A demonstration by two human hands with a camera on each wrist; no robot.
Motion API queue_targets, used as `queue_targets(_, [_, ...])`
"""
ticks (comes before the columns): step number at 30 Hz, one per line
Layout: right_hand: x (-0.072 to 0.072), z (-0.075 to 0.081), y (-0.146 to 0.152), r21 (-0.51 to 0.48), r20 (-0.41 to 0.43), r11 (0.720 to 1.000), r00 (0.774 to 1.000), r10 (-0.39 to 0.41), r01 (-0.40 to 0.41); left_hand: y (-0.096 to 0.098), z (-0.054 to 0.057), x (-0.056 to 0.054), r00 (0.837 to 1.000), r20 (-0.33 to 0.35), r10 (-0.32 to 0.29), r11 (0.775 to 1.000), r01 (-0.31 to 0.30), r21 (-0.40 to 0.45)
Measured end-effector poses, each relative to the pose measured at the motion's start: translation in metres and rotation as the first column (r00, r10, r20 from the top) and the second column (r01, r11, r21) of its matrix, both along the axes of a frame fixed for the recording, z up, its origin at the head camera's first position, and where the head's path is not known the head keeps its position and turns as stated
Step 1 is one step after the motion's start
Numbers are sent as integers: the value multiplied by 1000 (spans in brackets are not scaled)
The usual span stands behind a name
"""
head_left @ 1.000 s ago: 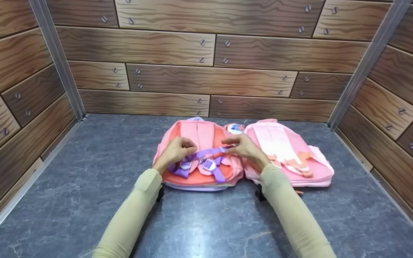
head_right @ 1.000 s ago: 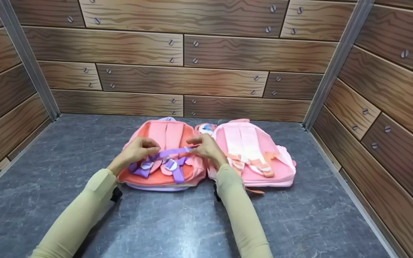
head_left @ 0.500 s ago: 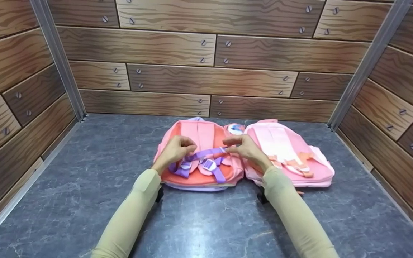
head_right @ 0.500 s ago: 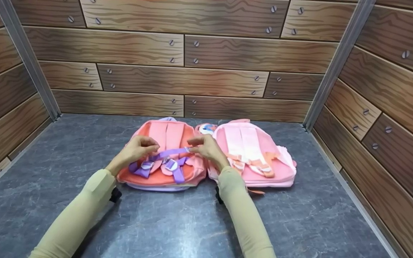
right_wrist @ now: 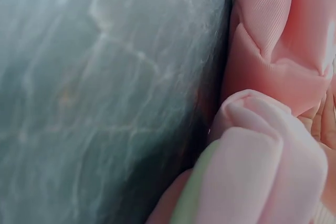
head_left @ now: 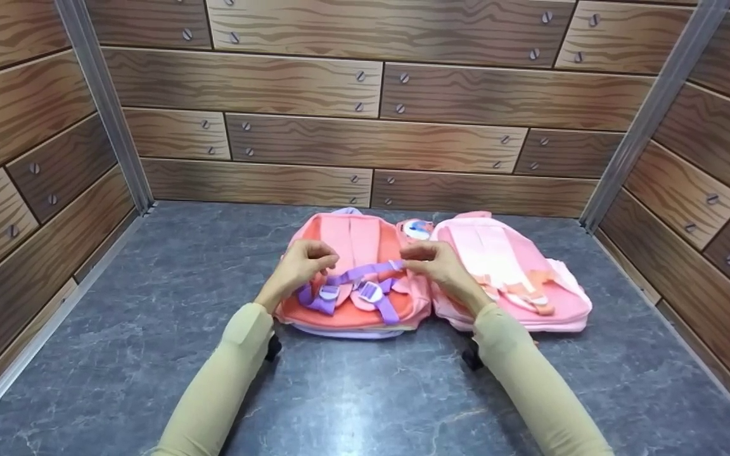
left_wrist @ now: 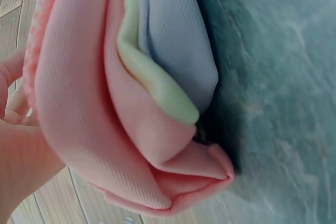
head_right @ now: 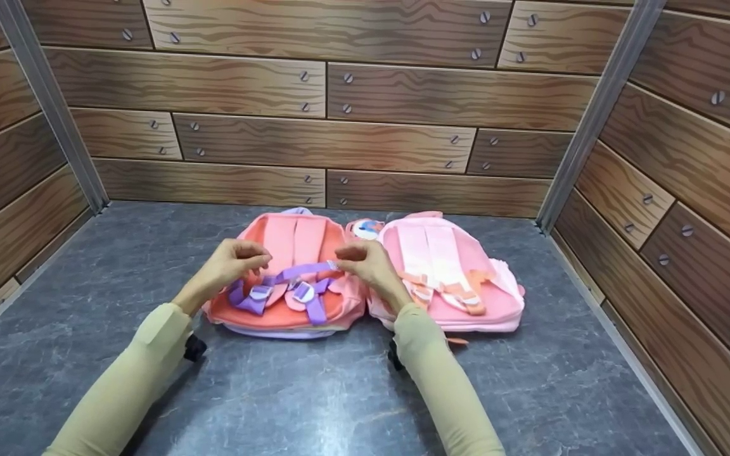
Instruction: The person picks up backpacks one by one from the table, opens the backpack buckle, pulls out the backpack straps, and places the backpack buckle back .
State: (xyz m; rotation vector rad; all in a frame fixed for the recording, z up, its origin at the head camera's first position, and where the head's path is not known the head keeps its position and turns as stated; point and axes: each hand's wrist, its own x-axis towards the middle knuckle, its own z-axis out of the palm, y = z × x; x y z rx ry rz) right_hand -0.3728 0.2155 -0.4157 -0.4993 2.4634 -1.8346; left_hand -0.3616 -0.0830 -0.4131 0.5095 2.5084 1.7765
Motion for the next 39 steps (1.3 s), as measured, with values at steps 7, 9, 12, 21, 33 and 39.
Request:
queue_targets(7, [9,0,3,18,-7,1000,1000,11,-11,-3,0,4,1000,-5,-3,1000,3,-4])
queue_targets(9, [13,-1,4,8,1,1000,1000,12,-12,-4,3,10,1000,-3,-2,1000,2,-2])
queue_targets(12, [18,-2,5,-15,13,1000,1000,8,-8,-7,1,14,1000,-12,11,1000,-11,7])
queue_targets(21, [37,-1,8,61,41,998,999,-36,34,-21,-6,19,992,-50,116,989,-119,-84])
queue_targets(33, [59,-5,16,141,-6,990,1000,-14,15,-37,-6,30,994,-10,109,971,-109,-214])
queue_targets(39, [61,-4,20,206,-10,978,999,-31,33,-47,-6,32,993,-20,116,965,-118,-233])
